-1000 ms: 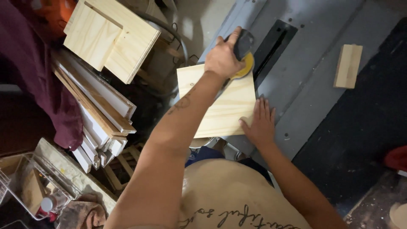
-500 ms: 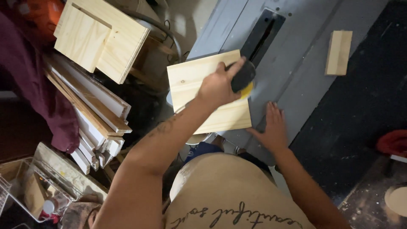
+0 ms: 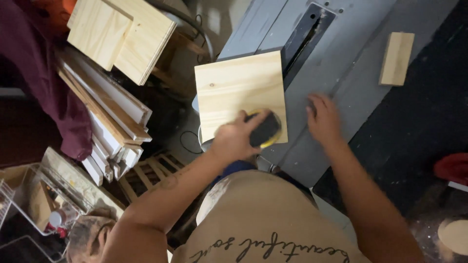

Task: Sanding the surface of a wooden board using an orbital sander on a workbench.

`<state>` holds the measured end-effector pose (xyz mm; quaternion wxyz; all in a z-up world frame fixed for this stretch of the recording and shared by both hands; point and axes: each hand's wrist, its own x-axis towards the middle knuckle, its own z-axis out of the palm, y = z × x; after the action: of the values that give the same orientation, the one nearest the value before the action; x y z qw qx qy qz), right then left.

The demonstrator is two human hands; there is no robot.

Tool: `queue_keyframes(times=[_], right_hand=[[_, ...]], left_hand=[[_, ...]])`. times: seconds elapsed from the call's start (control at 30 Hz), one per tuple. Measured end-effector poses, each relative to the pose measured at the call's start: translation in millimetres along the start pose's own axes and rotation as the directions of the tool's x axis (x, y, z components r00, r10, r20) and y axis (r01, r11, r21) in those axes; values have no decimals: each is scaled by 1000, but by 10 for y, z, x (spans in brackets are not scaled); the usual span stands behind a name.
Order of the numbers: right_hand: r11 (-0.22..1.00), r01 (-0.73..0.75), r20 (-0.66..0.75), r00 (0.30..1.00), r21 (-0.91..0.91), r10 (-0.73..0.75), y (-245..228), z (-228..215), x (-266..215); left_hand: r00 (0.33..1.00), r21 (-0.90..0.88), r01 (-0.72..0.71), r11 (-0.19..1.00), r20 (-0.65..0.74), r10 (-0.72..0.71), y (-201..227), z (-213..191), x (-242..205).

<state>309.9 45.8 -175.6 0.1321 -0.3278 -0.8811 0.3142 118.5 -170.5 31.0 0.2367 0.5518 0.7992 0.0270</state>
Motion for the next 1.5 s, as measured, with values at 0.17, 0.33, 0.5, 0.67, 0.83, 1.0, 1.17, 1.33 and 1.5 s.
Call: queue_keyframes(times=[0.17,0.33,0.5,0.67,0.83,1.0,1.17,1.33,1.5], right_hand=[[951,294,164,947,-93,-276,-333,-6,748],[830,505,298,851,-235,-433,-131,263,1111],[878,455,421,833,-151,-360,-377,-26,1086],[868,459,441,829,-188,-343,-342,-4,1083],[893,370,577,800,-257,-165,-511,-111,1085],[925,332,526,828,-185,-192,-531,-141,1057],[897,344,567,813,-277,-136,-525,-115,1083],[868,417,497,833,-270,-245,-482,-94,1062],[874,390,443,864,-290,-238,-447,32,1015]], left_hand=[[963,-56,257,965,-72,-260,-524,-3,59],[893,-63,395,916,-209,-400,-784,-123,62],[887,-188,235,954,-361,-289,-768,59,5],[932,-233,62,970,-333,-140,-192,215,15],[969,-191,17,981,-238,-63,385,310,40],[977,-113,-27,993,-214,2,512,424,-33],[945,-119,39,992,-319,-76,73,406,-402],[928,-215,209,954,-265,-263,-474,311,-756],[808,-122,548,827,-180,-562,-798,218,-951]])
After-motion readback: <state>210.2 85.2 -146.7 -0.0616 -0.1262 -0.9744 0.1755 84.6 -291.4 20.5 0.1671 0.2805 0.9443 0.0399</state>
